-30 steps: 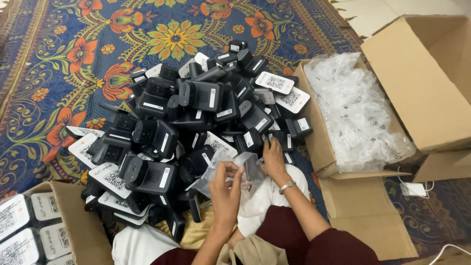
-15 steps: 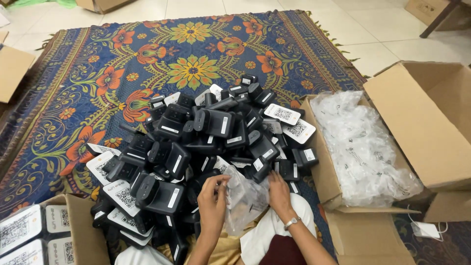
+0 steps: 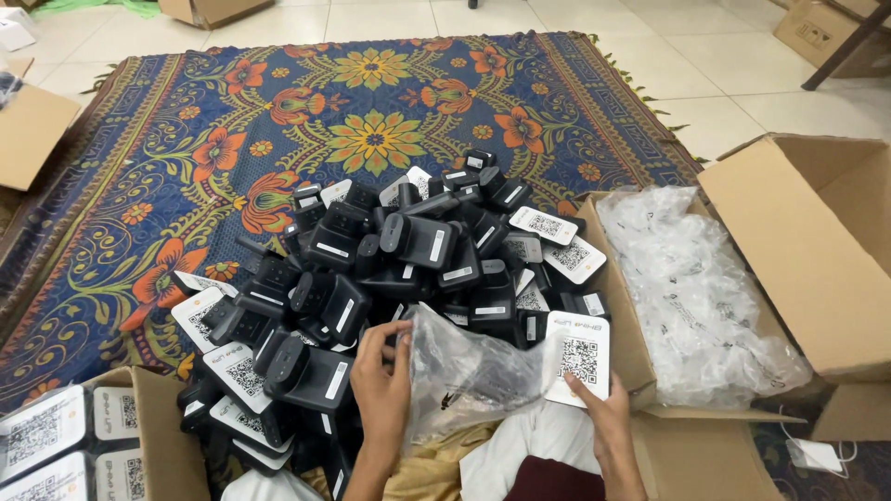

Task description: The person packs QR code payment scanners into individual plastic bags and places them into cardboard boxes while sitting on the floor.

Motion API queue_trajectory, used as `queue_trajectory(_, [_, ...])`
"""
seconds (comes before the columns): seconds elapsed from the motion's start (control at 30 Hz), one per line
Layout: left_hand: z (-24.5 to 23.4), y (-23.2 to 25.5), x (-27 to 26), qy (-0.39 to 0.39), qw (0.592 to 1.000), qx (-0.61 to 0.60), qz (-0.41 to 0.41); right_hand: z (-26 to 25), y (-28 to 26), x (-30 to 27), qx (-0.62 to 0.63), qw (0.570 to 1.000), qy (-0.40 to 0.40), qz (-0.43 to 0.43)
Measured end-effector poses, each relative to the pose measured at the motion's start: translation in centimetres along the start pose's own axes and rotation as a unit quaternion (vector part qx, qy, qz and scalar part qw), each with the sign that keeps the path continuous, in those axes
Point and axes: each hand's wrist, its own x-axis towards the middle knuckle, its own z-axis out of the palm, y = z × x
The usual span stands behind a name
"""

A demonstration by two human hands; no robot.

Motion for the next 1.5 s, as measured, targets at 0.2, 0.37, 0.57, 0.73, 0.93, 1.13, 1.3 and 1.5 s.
queue_trajectory(0.2, [1.5, 0.5, -0.5, -0.031, 0.997, -0.043, 0.053, -0.7, -1.8, -2.9, -0.012, 0.997, 0.074, -0.017])
queue_trajectory(0.37, [4.5, 2.3, -1.2, -0.105, 0.991, -0.016, 0.075, 1.0, -6.0, -6.6, 0.077, 0.975, 0.095, -0.184])
queue_trajectory(0.57, [7.2, 2.6, -1.6, -0.18, 0.977, -0.008, 0.117, -0.5, -9.1, -8.1, 0.255, 0.945, 0.058, -0.197])
queue_trajectory(0.73, [8.4, 2.8, -2.0, -0.179, 0.966, 0.009, 0.187, -1.5, -6.7, -7.6, 0.403, 0.906, -0.047, -0.12])
queue_trajectory(0.93, [8.8, 3.4, -1.9, -0.259, 0.963, -0.029, 0.072, 0.3, -4.9, -7.5, 0.334, 0.933, -0.136, -0.006])
queue_trajectory(1.13, [8.4, 1.7, -1.7, -0.237, 0.963, -0.052, 0.117, -0.8, -3.2, -6.1, 0.264, 0.951, -0.155, 0.05])
queue_trajectory(1.3, [8.6, 1.5, -2.1, -0.233, 0.964, -0.031, 0.122, -1.1, -4.9, -7.2, 0.121, 0.98, -0.153, 0.045])
queue_trajectory(1.5, [9.4, 1.9, -2.4, -0.258, 0.956, -0.049, 0.127, -4.0, -5.0, -7.3, 0.023, 0.986, -0.165, 0.018])
